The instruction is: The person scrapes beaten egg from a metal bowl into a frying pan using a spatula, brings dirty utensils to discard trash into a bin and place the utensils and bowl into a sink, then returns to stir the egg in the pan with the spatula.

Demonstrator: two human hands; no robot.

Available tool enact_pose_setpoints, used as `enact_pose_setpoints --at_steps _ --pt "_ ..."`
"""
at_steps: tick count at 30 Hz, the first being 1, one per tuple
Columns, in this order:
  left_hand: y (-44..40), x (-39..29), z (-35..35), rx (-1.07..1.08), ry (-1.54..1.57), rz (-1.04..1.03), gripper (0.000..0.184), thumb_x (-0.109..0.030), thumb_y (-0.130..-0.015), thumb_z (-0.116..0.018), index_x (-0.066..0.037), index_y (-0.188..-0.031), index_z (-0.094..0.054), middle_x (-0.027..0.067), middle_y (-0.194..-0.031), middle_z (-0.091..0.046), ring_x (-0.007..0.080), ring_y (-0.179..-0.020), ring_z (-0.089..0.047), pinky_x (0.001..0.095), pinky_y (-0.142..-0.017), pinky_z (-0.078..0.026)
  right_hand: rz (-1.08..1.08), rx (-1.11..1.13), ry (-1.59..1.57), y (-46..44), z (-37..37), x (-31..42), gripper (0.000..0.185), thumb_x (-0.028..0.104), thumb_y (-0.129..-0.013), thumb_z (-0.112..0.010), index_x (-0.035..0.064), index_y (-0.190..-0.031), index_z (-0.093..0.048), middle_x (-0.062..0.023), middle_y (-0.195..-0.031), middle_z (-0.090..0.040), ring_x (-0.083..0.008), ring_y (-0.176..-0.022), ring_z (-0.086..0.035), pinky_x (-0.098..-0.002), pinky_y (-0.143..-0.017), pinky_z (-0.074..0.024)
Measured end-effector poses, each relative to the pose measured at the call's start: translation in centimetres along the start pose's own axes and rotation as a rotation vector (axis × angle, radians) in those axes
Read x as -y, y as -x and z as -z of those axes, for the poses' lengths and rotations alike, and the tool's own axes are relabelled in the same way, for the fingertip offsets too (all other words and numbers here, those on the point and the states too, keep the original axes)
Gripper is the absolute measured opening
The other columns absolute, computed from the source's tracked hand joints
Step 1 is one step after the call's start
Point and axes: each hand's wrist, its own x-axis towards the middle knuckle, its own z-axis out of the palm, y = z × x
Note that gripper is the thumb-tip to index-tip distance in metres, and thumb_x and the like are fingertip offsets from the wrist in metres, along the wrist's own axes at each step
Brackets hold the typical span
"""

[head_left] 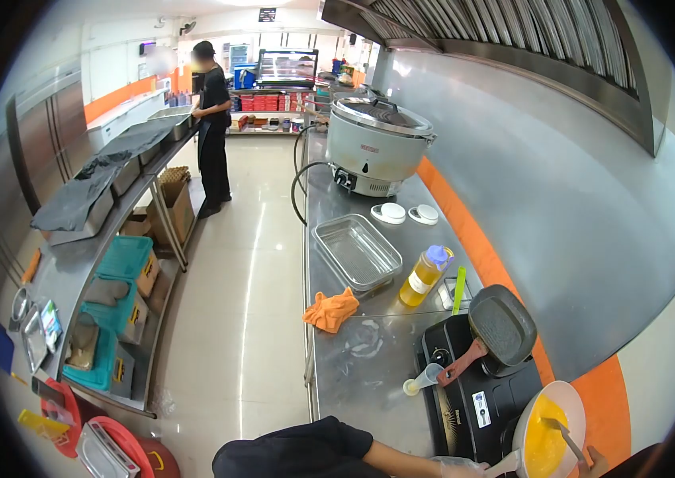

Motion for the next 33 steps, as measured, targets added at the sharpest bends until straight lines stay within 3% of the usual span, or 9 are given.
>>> enact_pose_setpoints --at_steps 5,11,13,17,25,29,31,33 --pt "0.4 0.0 -0.5 -0.061 0.072 0.027 0.022 -0.020 -0.089 -0.061 -0.011 -0.109 -0.057 -0.0007 -0.063 -0.049 0.0095 -0.055 -0.048 0.0249 -0.045 -0.037 -0.108 0.145 0.050 4.1 5.7 3.3 0.031 0.026 -0.091 -0.053 0.0069 -0.113 -0.065 -0.0239 -0.102 -0.064 -0.0397 -0.096 -0.062 -0.0434 -0.077 -0.0499" --pt "0.1 0.1 -0.4 -0.039 0.180 0.075 0.017 -0.019 -0.090 -0.060 -0.010 -0.104 -0.059 -0.0011 -0.059 -0.045 0.0098 -0.051 -0.043 0.0252 -0.043 -0.036 -0.122 0.260 0.151 3.5 5.8 3.9 0.031 0.027 -0.091 -0.052 0.0076 -0.112 -0.065 -0.0236 -0.099 -0.064 -0.0400 -0.094 -0.062 -0.0444 -0.076 -0.0499" --pt "-0.6 0.8 -0.2 -0.036 0.091 -0.022 0.017 -0.020 -0.090 -0.060 -0.009 -0.103 -0.059 -0.0009 -0.060 -0.046 0.0095 -0.051 -0.044 0.0249 -0.043 -0.035 -0.116 0.287 0.174 3.0 5.4 3.9 0.031 0.027 -0.092 -0.052 0.0078 -0.112 -0.065 -0.0235 -0.098 -0.064 -0.0401 -0.093 -0.062 -0.0447 -0.075 -0.0499" --pt "0.2 0.2 -0.2 -0.055 0.141 -0.027 0.017 -0.020 -0.089 -0.061 -0.009 -0.102 -0.060 -0.0006 -0.060 -0.047 0.0096 -0.051 -0.045 0.0252 -0.043 -0.035 -0.107 0.314 0.205 2.1 4.8 3.9 0.031 0.027 -0.092 -0.052 0.0083 -0.111 -0.066 -0.0233 -0.096 -0.064 -0.0403 -0.091 -0.063 -0.0453 -0.074 -0.0499" --pt "-0.8 1.1 0.8 -0.003 0.024 -0.014 0.040 -0.024 -0.088 -0.063 -0.008 -0.123 -0.053 0.0000 -0.064 -0.053 0.0090 -0.056 -0.052 0.0242 -0.046 -0.042 -0.092 0.345 0.243 1.0 3.5 3.3 0.031 0.028 -0.092 -0.051 0.0093 -0.110 -0.067 -0.0229 -0.092 -0.065 -0.0407 -0.088 -0.063 -0.0465 -0.073 -0.0499" --pt "-0.1 0.1 0.4 -0.068 -0.044 -0.016 0.046 -0.025 -0.088 -0.063 -0.005 -0.127 -0.050 0.0001 -0.064 -0.054 0.0099 -0.055 -0.052 0.0246 -0.046 -0.043 -0.085 0.350 0.257 0.8 2.7 2.6 0.031 0.029 -0.092 -0.050 0.0097 -0.109 -0.067 -0.0227 -0.090 -0.065 -0.0409 -0.086 -0.063 -0.0471 -0.072 -0.0499" --pt "-1.1 0.1 0.9 0.022 -0.201 0.046 0.053 -0.026 -0.087 -0.064 -0.005 -0.132 -0.047 0.0005 -0.064 -0.055 0.0102 -0.056 -0.053 0.0249 -0.047 -0.043 -0.083 0.354 0.270 0.9 2.3 2.1 0.031 0.029 -0.092 -0.050 0.0100 -0.109 -0.067 -0.0226 -0.089 -0.065 -0.0410 -0.085 -0.063 -0.0474 -0.072 -0.0499" --pt "-1.5 1.0 0.6 -0.025 -0.129 0.023 0.047 -0.026 -0.088 -0.064 -0.005 -0.127 -0.050 0.0008 -0.064 -0.055 0.0102 -0.056 -0.053 0.0250 -0.047 -0.043 -0.083 0.352 0.277 1.0 1.7 1.4 0.031 0.029 -0.092 -0.049 0.0102 -0.108 -0.067 -0.0225 -0.088 -0.065 -0.0411 -0.084 -0.063 -0.0477 -0.072 -0.0499"
